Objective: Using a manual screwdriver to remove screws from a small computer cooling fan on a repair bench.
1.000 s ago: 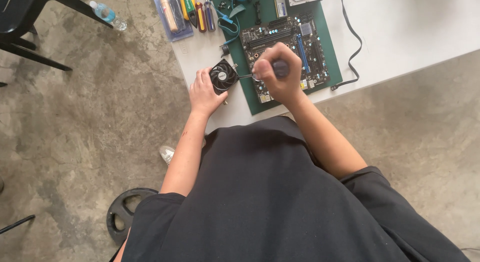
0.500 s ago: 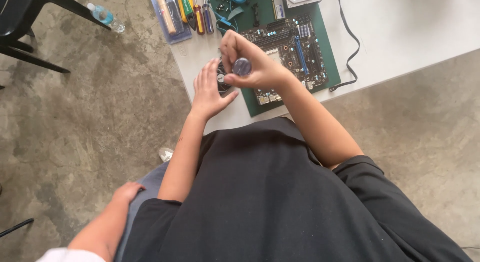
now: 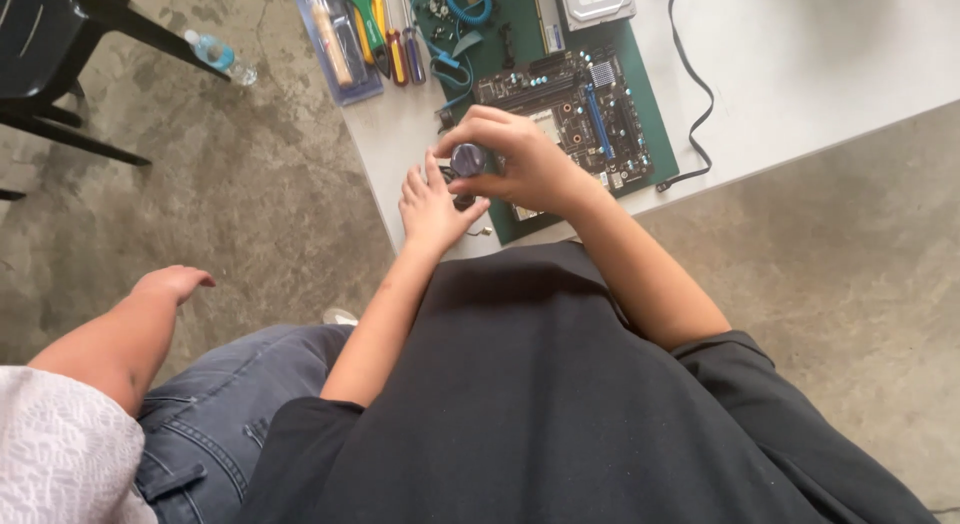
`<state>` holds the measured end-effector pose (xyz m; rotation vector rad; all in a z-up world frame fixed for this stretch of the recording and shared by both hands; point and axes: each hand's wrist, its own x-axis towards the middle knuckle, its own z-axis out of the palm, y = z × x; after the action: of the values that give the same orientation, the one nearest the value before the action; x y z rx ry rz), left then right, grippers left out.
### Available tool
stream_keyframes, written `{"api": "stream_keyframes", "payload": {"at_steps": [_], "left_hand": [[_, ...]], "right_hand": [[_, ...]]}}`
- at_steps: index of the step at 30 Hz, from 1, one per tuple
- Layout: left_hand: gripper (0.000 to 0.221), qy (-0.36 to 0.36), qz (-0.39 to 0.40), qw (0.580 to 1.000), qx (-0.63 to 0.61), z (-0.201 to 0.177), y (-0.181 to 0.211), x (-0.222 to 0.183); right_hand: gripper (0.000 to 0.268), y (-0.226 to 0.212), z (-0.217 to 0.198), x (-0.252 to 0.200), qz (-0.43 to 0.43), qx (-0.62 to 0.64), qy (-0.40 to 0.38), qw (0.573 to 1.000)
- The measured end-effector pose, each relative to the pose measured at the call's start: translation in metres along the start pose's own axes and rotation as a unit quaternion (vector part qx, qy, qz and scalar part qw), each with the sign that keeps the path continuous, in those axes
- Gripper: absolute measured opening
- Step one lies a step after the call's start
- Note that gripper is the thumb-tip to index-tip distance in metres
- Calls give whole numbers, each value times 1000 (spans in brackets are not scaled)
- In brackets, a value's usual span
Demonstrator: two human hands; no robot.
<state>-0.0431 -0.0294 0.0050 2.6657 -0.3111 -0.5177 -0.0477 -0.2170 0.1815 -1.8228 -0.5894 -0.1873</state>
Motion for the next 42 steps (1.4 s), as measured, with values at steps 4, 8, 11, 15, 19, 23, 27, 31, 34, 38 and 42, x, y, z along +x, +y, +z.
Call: {"api": "stream_keyframes", "payload": {"at_steps": [4, 8, 11, 15, 19, 23, 27, 31, 34, 38, 42], "left_hand": [[117, 15, 12, 1000, -8, 22, -6, -5], [117, 76, 43, 996, -6, 36, -7, 1], [109, 131, 64, 989, 5, 45, -12, -2], [95, 147, 53, 988, -17, 41, -10, -3], [83, 157, 75, 984, 33, 61, -24, 4], [101, 161, 78, 984, 6, 47, -21, 1], [121, 74, 52, 996, -29, 34, -14, -3], [122, 14, 12, 999, -48, 16, -5, -9], [119, 0, 5, 999, -53, 12, 0, -12], [115, 16, 36, 990, -134, 0, 15, -24], [81, 100, 183, 931, -299, -27, 42, -30]], "right_hand": [[50, 3, 7, -10, 24, 24, 67, 997], [36, -4, 3, -11, 7, -64, 79, 995], [31, -11, 3, -11, 5, 4, 30, 1000], [30, -19, 6, 0, -2, 78, -57, 995], [45, 7, 14, -1, 9, 167, -83, 982], [67, 35, 30, -10, -5, 234, -5, 972], [47, 45, 27, -16, -6, 123, 51, 991], [53, 31, 1, -16, 19, 73, 29, 997], [55, 3, -9, -16, 58, 67, -47, 995], [57, 11, 6, -22, 36, 169, -9, 985], [56, 22, 17, -19, 31, 201, -34, 978]]}}
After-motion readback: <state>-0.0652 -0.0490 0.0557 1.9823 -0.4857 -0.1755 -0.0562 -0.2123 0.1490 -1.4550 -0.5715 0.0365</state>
